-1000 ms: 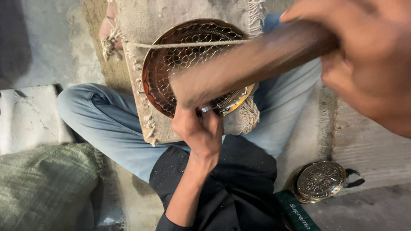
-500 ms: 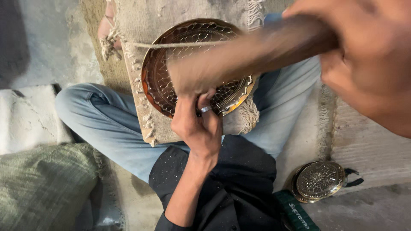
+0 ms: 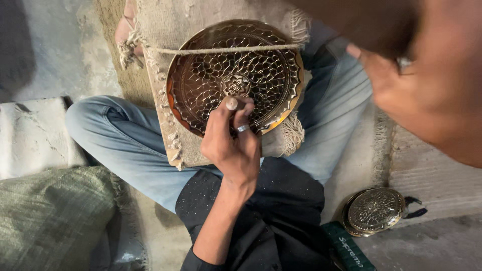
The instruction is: The person sits cross-legged on the floor with a decorative brass plate resting on a cloth pad on their lap. They hold a small punch against the plate's surface with one hand and strike it with a wooden mallet held in the other hand, repositioning the punch repeatedly to hammer an ornate pattern into the metal.
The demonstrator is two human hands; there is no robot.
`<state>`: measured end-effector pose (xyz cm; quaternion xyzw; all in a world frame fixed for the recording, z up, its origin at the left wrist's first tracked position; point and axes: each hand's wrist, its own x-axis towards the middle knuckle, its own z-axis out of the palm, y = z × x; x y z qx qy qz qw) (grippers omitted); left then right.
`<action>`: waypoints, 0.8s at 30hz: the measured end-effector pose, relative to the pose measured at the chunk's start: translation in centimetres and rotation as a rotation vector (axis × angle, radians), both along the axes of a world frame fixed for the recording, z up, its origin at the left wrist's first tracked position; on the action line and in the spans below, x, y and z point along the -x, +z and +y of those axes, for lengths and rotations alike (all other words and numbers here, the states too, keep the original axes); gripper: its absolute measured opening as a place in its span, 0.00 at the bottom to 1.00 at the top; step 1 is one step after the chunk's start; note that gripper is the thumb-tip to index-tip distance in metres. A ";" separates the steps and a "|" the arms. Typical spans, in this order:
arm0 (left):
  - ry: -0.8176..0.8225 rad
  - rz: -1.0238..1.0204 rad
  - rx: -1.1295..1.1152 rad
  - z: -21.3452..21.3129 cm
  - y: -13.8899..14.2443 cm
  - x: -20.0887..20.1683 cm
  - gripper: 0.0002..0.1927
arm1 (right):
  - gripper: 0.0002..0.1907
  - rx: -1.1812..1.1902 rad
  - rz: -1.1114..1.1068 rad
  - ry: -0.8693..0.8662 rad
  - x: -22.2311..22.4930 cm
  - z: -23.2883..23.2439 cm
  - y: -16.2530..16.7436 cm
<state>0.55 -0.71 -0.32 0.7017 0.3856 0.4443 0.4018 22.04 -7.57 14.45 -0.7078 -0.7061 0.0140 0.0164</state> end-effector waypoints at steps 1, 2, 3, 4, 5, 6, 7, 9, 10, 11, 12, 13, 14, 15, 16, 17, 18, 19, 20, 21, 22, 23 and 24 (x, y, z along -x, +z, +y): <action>0.007 0.019 -0.001 0.0 -0.1 0.0 0.08 | 0.19 0.000 -0.010 0.007 0.1 0.0 0.0; 0.014 0.033 -0.007 0.0 -0.1 0.0 0.08 | 0.19 0.000 -0.013 0.005 0.1 -0.1 -0.1; 0.000 0.005 -0.019 0.1 -0.2 0.0 0.10 | 0.19 0.000 -0.006 -0.001 0.1 -0.2 0.0; -0.018 -0.020 -0.024 0.1 -0.2 0.1 0.11 | 0.20 0.002 0.006 -0.011 0.1 -0.3 0.1; -0.032 -0.043 -0.028 0.1 -0.2 0.1 0.12 | 0.20 0.004 0.017 -0.021 0.0 -0.3 0.1; -0.025 -0.034 -0.029 0.1 -0.2 0.1 0.12 | 0.20 0.007 0.028 -0.029 -0.2 -0.3 0.3; -0.018 -0.023 -0.031 0.1 -0.2 0.1 0.12 | 0.20 0.007 0.033 -0.030 -0.2 -0.4 0.4; -0.018 -0.017 -0.023 0.1 -0.1 0.1 0.11 | 0.21 0.009 0.034 -0.037 -0.3 -0.4 0.5; -0.021 -0.026 -0.015 0.0 0.0 0.1 0.11 | 0.21 0.010 0.027 -0.034 -0.3 -0.4 0.6; -0.023 -0.034 -0.007 0.0 0.0 0.1 0.12 | 0.22 0.009 0.023 -0.034 -0.2 -0.3 0.6; -0.024 -0.038 -0.001 0.0 0.0 0.0 0.11 | 0.22 0.008 0.017 -0.031 -0.1 -0.3 0.6; -0.022 -0.040 0.006 0.1 0.0 0.0 0.10 | 0.22 0.007 0.012 -0.024 0.0 -0.1 0.6; -0.022 -0.044 0.013 0.1 0.0 0.0 0.09 | 0.23 0.005 0.004 -0.020 0.2 0.0 0.6; -0.011 0.005 0.012 0.1 0.0 0.1 0.07 | 0.23 -0.003 0.004 -0.019 0.3 0.2 0.7; -0.002 0.054 0.012 0.1 0.1 0.1 0.06 | 0.23 0.001 -0.004 -0.019 0.6 0.4 0.6; 0.008 0.104 0.014 0.1 0.1 0.2 0.05 | 0.24 0.001 -0.001 -0.023 0.7 0.6 0.8; 0.003 0.072 0.021 0.0 0.1 0.2 0.05 | 0.24 -0.003 -0.002 -0.028 0.9 0.8 0.9; -0.002 0.043 0.031 0.0 0.1 0.2 0.05 | 0.24 -0.007 0.004 -0.038 1.1 1.0 1.0; -0.008 0.014 0.043 -0.1 0.2 0.3 0.05 | 0.24 -0.017 -0.018 -0.035 1.3 1.2 1.1; 0.007 0.052 0.030 0.0 0.1 0.3 0.04 | 0.25 -0.028 -0.039 -0.032 1.6 1.3 1.1; 0.019 0.085 0.014 0.1 0.0 0.3 0.04 | 0.27 -0.061 -0.170 0.004 1.9 1.5 1.1; 0.026 0.121 0.002 0.0 0.0 0.3 0.03 | 0.27 -0.072 -0.236 0.019 2.2 1.6 1.2; 0.006 0.070 0.003 0.0 0.0 0.2 0.04 | 0.28 -0.085 -0.302 0.033 2.4 1.6 1.3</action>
